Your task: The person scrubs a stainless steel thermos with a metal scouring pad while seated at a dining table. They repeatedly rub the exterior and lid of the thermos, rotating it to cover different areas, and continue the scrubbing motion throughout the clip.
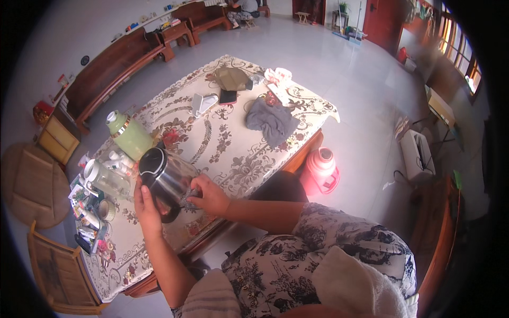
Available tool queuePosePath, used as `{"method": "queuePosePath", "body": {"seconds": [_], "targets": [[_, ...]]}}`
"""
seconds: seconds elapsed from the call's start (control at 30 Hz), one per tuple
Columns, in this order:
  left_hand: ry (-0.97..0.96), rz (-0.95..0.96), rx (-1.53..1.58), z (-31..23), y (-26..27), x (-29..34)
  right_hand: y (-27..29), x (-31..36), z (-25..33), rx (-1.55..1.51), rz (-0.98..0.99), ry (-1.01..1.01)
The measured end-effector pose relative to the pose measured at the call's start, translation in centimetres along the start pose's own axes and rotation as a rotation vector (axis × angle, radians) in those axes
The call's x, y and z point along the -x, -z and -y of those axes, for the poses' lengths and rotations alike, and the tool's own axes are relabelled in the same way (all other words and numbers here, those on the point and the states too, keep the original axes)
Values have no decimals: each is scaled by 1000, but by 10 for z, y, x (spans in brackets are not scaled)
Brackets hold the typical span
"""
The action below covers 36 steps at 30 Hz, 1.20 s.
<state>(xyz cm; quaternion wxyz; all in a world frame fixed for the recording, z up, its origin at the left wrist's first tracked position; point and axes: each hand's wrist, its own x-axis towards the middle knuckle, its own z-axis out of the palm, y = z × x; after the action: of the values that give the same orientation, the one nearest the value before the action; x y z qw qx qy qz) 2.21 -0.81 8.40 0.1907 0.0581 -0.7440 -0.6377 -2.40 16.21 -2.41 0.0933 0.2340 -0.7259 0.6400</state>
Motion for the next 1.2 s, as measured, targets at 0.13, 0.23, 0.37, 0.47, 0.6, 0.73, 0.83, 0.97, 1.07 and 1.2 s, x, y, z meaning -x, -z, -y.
{"method": "queuePosePath", "body": {"seconds": [0.13,0.23,0.37,0.47,0.6,0.73,0.83,0.97,1.07,1.2], "targets": [[-5,42,10,-4,9,-1,7,-5,14,-127,23,-139],[-6,151,18,2,35,-19,19,-32,21,-47,124,-114],[33,195,-54,4,60,-37,14,-89,48,-61,102,117],[38,49,-149,5,58,-34,4,-105,74,-40,146,140],[32,-6,-124,8,58,-31,-1,-78,30,-224,245,-136],[68,-38,-144,11,48,-38,9,-36,-36,-15,277,-21],[81,7,-156,6,55,-37,7,-54,6,-107,237,-117],[48,40,-111,2,58,-35,-4,-106,60,26,152,54],[53,66,-101,2,54,-36,-9,-111,72,74,90,132],[67,63,-64,6,56,-39,-9,-50,35,324,117,82]]}}
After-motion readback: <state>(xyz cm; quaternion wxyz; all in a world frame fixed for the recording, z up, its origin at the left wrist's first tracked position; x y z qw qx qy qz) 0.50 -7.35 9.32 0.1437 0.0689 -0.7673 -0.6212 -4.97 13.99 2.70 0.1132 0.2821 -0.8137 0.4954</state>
